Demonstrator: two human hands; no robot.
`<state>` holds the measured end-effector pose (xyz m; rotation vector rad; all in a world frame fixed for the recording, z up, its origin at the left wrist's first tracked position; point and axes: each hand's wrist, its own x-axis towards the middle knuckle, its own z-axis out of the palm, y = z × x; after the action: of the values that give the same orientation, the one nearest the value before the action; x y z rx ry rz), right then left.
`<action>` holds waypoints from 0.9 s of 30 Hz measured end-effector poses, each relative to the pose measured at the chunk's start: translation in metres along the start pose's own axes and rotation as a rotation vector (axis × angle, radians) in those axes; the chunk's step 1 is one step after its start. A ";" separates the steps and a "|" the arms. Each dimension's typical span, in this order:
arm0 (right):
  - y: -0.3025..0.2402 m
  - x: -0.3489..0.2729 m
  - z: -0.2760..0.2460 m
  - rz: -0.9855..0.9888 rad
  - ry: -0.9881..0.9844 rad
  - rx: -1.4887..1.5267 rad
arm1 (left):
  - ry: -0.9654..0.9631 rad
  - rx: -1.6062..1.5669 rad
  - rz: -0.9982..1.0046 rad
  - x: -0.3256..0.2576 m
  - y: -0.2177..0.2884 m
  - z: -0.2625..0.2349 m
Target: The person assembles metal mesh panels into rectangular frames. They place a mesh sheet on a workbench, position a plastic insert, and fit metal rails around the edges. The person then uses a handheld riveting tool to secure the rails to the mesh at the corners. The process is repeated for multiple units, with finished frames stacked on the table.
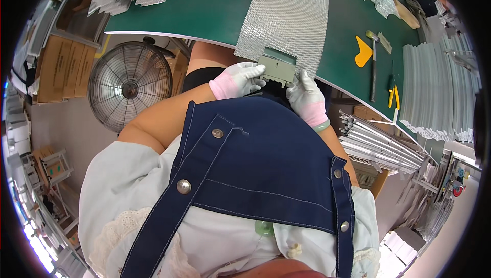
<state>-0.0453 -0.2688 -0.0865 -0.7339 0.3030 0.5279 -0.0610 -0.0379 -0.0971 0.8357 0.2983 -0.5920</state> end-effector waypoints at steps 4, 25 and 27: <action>-0.002 -0.002 0.003 0.012 -0.016 0.000 | -0.023 -0.037 -0.014 0.006 -0.003 -0.008; -0.007 -0.025 -0.016 0.247 0.033 -0.322 | -0.053 1.139 0.336 -0.006 0.127 0.040; 0.003 -0.015 0.007 0.240 -0.024 -0.415 | 0.009 1.494 1.018 0.054 0.131 0.041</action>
<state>-0.0591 -0.2675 -0.0769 -1.0990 0.2633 0.8406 0.0614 -0.0211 -0.0173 2.2012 -0.6787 0.2932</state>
